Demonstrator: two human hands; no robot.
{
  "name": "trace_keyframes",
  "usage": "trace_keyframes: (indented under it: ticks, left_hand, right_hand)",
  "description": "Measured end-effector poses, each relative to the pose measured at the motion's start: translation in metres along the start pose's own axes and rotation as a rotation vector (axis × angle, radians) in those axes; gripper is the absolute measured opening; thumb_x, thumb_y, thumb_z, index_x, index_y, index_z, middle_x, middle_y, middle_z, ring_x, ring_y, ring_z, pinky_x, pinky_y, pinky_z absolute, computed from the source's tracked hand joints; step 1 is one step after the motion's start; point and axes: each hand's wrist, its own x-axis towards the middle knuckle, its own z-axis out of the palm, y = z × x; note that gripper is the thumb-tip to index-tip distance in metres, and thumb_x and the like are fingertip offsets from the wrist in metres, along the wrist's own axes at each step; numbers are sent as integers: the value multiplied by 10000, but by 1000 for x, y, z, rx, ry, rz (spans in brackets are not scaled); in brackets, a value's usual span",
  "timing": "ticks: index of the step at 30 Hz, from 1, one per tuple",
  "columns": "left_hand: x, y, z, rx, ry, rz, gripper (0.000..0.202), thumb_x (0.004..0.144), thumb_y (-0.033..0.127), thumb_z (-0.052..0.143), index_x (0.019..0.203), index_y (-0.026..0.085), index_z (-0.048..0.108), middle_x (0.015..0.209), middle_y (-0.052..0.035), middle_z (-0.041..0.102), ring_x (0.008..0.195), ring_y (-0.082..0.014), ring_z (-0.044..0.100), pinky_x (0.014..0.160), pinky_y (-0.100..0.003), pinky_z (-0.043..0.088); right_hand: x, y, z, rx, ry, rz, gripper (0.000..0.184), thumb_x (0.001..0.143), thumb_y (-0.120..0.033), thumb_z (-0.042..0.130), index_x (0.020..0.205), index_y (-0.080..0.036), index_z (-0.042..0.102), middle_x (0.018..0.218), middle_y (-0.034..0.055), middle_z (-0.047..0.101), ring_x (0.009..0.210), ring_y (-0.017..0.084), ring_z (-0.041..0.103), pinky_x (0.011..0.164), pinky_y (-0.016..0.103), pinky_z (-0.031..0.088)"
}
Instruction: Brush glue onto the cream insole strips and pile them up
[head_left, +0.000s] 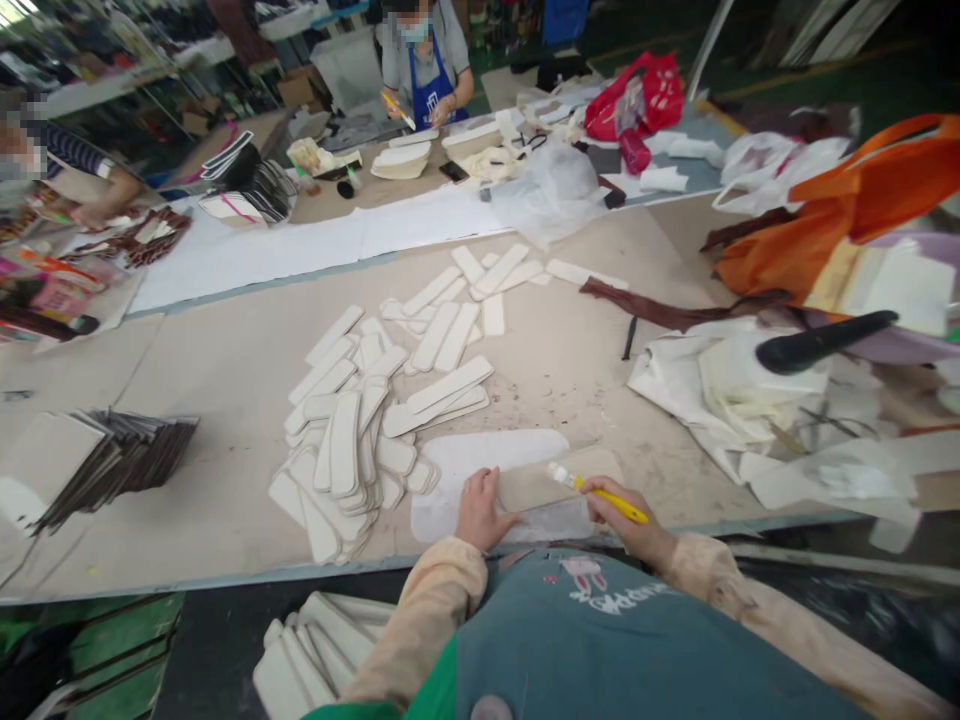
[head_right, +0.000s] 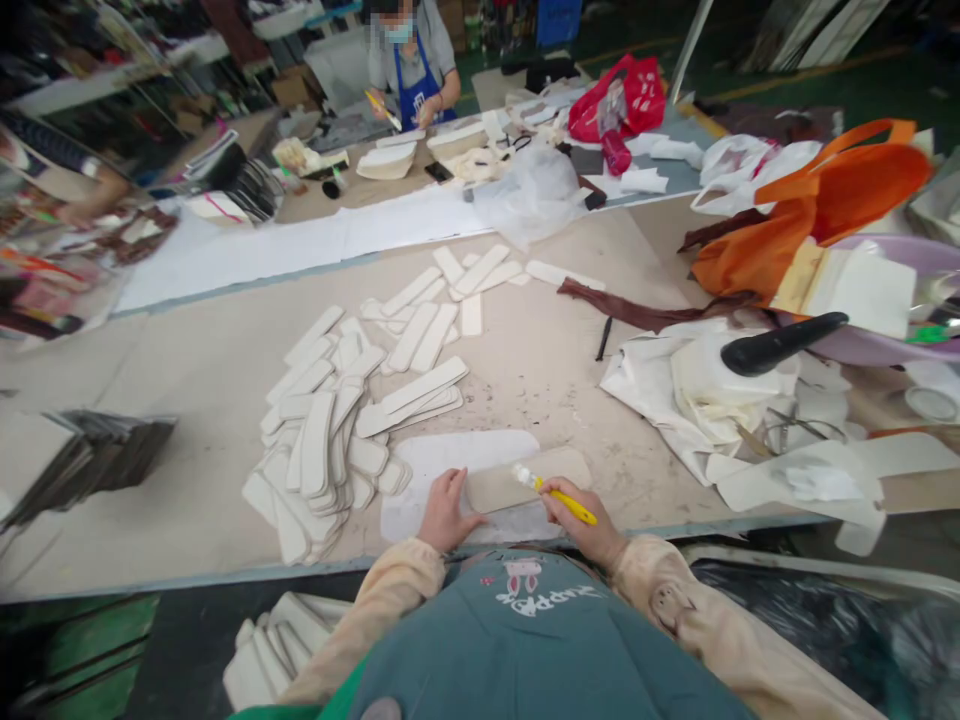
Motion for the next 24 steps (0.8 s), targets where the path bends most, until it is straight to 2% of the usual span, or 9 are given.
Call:
trace_keyframes:
  ticks: [2, 4, 10, 17, 24]
  left_hand:
    - [3, 10, 14, -1, -31, -32, 942, 532, 496, 761, 1314, 153, 363, 1257, -171, 426, 1156, -323, 418, 958, -480, 369]
    - [5, 12, 19, 10, -50, -53, 939, 520, 464, 775, 1303, 145, 366, 1250, -167, 426, 1144, -316, 416, 950, -467, 371]
    - [8, 8, 19, 72, -56, -46, 785, 557, 419, 766, 1223, 167, 435, 1202, -123, 468, 1090, -276, 441, 922, -422, 383]
    - [10, 8, 19, 112, -62, -42, 645, 639, 457, 701, 1188, 200, 480, 1169, -101, 486, 1043, -251, 471, 886, -408, 399]
    - [12, 5, 21, 137, -36, -7, 673, 617, 461, 717, 1184, 170, 501, 1162, -112, 498, 1024, -263, 469, 900, -406, 405]
  right_hand:
    - [2, 1, 9, 7, -50, 10, 244, 862, -412, 442, 925, -202, 549, 602, -28, 536, 575, 127, 524, 584, 238, 439]
    - [6, 2, 16, 9, -87, 14, 243, 860, -414, 439, 907, -202, 547, 595, -29, 533, 573, 127, 527, 581, 236, 433]
    - [17, 10, 32, 43, -163, 8, 255, 853, -436, 444, 882, -200, 538, 611, -26, 559, 580, 126, 543, 582, 230, 428]
    - [32, 14, 50, 56, -237, -20, 252, 859, -425, 444, 917, -202, 546, 615, -31, 570, 582, 120, 544, 594, 228, 427]
    - [44, 26, 50, 44, -166, 43, 257, 836, -433, 466, 880, -202, 571, 573, -39, 551, 572, 120, 539, 585, 230, 432]
